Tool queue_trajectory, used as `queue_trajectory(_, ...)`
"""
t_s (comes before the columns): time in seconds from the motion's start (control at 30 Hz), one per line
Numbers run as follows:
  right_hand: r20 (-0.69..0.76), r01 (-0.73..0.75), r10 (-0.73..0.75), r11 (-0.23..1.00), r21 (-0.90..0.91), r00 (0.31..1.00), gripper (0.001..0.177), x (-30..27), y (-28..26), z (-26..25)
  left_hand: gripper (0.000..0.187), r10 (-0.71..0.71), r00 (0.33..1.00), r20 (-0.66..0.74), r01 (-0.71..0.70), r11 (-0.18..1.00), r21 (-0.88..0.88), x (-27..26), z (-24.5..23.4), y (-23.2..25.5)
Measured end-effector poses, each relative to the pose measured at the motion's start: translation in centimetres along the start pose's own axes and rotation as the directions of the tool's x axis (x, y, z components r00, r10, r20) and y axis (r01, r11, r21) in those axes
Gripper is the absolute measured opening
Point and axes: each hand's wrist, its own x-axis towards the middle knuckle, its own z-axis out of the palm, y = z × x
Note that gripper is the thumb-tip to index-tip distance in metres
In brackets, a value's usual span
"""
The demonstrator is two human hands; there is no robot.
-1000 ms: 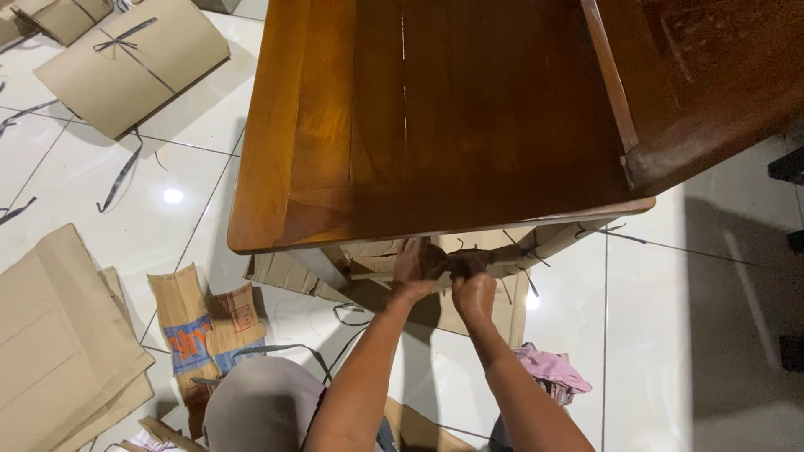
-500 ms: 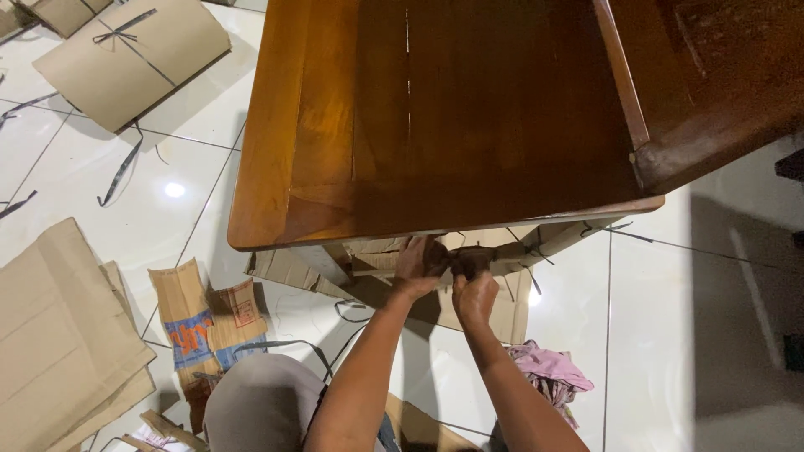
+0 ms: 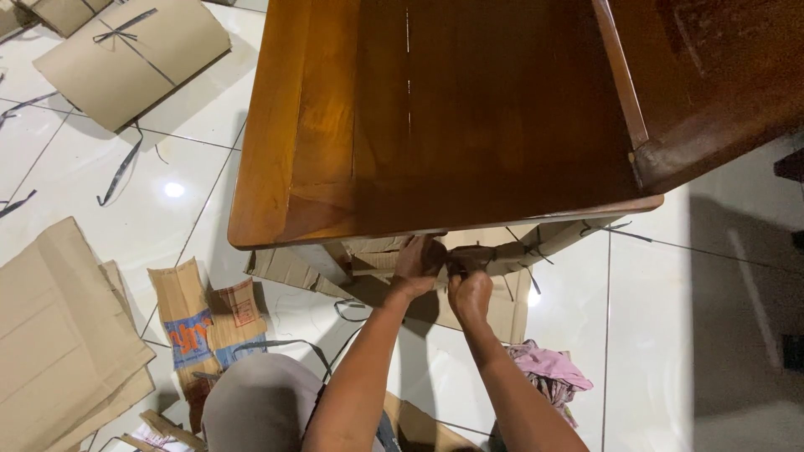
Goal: Wrapping wooden chair legs with cardboard and securing them with plastic ties.
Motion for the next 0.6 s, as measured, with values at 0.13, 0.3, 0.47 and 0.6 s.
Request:
queue_trajectory(0.13, 0.111, 0.035, -0.042, 0.997, 0.063, 0.993, 0.028, -0.7, -2.7, -1.0, 0.019, 0.012, 1.0, 0.018, -0.011, 1.0, -0.028, 0.5, -1.0, 0.7)
queue_trajectory(0.3, 0.241, -0.204, 0.128, 0.923, 0.327, 0.962, 0.031, -1.2, -2.2, -0.8, 0.028, -0.042, 0.999, -0.001, 0.04, 0.954, -0.297, 0.0, 1.3, -2.5)
queue_trajectory(0.47, 0.379, -0.472, 0.283, 0.565, 0.676, 0.881, 0.023, 0.0, 0.4, 1.4, 0.012, 0.039, 0.982, -0.185, -0.081, 0.972, -0.222, -1.0, -0.9, 0.8)
queue_trajectory(0.6, 0.37, -0.462, 0.277, 0.581, 0.67, 0.887, 0.023, -0.1, 0.2, 0.7, 0.013, 0.105, 0.97, -0.218, -0.151, 0.966, -0.209, -1.2, -1.9, 1.7)
